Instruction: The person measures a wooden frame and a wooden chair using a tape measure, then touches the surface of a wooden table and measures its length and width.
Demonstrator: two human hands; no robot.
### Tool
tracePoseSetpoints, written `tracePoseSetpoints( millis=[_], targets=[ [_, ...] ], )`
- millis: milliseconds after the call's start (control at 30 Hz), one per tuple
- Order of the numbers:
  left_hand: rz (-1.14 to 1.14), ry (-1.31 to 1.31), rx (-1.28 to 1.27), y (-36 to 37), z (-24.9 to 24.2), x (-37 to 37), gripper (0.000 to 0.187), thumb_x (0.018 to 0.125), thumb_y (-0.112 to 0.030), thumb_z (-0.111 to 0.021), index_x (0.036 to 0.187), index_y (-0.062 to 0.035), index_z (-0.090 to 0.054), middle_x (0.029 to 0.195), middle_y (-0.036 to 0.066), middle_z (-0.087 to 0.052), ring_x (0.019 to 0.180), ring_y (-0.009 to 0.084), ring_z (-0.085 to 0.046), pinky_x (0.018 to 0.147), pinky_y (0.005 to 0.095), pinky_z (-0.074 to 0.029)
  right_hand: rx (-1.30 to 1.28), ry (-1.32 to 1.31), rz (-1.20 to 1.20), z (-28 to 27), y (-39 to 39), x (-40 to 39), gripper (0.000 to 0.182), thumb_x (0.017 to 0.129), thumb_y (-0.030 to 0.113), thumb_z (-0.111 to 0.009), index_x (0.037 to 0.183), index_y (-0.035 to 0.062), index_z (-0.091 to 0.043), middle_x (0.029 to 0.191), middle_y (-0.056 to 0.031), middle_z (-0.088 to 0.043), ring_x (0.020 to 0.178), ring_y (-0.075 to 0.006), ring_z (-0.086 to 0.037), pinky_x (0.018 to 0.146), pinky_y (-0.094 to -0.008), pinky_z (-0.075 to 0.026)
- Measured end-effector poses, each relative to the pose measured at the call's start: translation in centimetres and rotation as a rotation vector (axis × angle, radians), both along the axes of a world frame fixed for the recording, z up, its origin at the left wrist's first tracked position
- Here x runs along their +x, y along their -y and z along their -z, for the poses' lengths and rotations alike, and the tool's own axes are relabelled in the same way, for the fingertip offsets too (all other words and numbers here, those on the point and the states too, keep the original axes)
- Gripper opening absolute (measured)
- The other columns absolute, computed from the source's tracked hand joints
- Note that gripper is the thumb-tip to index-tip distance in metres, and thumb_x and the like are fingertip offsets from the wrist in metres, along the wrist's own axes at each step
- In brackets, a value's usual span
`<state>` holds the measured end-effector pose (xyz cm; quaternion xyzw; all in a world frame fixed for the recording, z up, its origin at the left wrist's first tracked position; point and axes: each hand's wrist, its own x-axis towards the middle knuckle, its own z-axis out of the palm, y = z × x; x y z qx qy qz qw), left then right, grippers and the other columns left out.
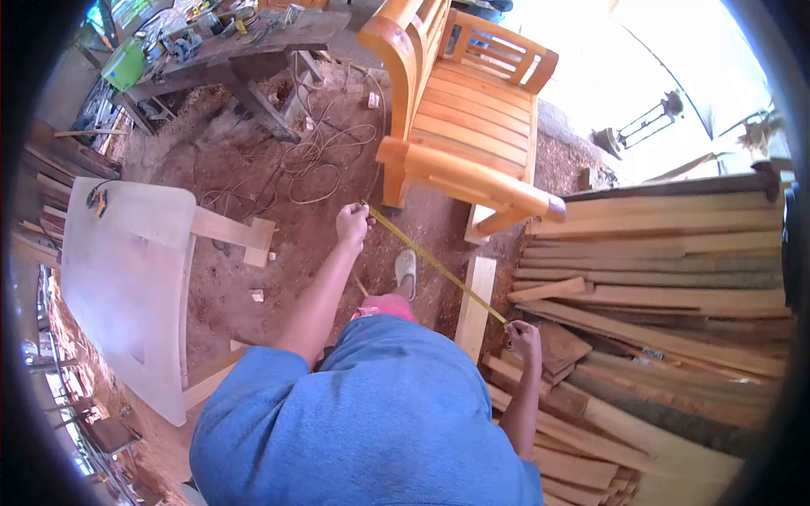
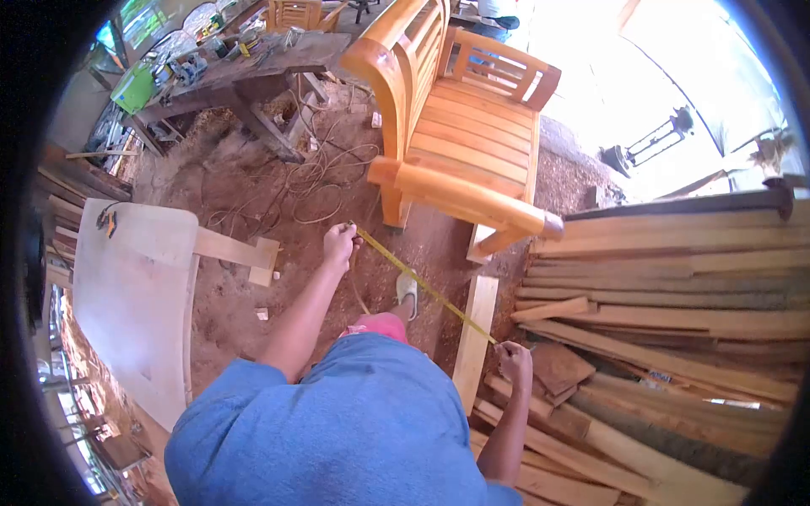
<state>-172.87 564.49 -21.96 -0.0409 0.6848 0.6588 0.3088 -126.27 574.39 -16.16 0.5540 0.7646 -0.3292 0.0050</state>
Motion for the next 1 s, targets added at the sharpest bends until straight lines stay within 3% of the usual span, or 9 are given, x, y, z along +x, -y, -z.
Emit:
tracePoseSetpoints(
  millis=[167, 267, 633, 1000],
  targets=[
    [-0.002, -0.137, -0.025, -6.6, -1.7, -5.3, 0.029, 0.089, -0.007, -0.059, 0.117, 0.0022, -0.055, 0.084, 0.006, -0.063, 0.057, 0.0098, -0.059, 0.046, 0.0224, -0.047, 0.118, -0.077, -0.044, -2.6, -8.3, -5.7, 0.019, 0.083, 0.022, -0.064, 0.086, 0.0028, -0.068, 0.068, -0.0164, -0.061, 0.061, -0.0217, -0.059, 0.061, -0.0336, -0.047],
    [-0.005, -0.042, -0.098, -8.3, 0.6, -6.9, 0.030, 0.089, -0.008, -0.059, 0.118, 0.0017, -0.055, 0.085, 0.006, -0.063, 0.057, 0.0097, -0.059, 0.046, 0.0223, -0.047, 0.035, 0.146, -0.070, -2.1, -13.3, -8.0, 0.024, 0.083, 0.028, -0.062, 0.088, 0.0051, -0.068, 0.082, -0.0194, -0.064, 0.080, -0.0358, -0.063, 0.071, -0.0408, -0.049],
    [-0.166, -0.021, -0.201, -12.0, 5.1, -6.3, 0.030, 0.087, -0.004, -0.060, 0.115, 0.0052, -0.056, 0.076, 0.008, -0.062, 0.052, 0.0110, -0.057, 0.042, 0.0246, -0.042, -0.078, 0.137, -0.211, 1.2, -22.9, -10.1, 0.026, 0.083, 0.032, -0.062, 0.090, 0.0083, -0.071, 0.080, -0.0186, -0.066, 0.078, -0.0345, -0.064, 0.069, -0.0411, -0.049],
    [-0.198, -0.092, -0.275, -12.6, 5.1, -5.8, 0.032, 0.089, -0.005, -0.058, 0.119, 0.0052, -0.053, 0.080, 0.009, -0.063, 0.055, 0.0106, -0.058, 0.046, 0.0242, -0.045, -0.124, 0.137, -0.263, 1.8, -25.1, -11.2, 0.026, 0.081, 0.029, -0.061, 0.088, 0.0057, -0.070, 0.080, -0.0200, -0.065, 0.077, -0.0353, -0.064, 0.069, -0.0415, -0.049]
  ],
)
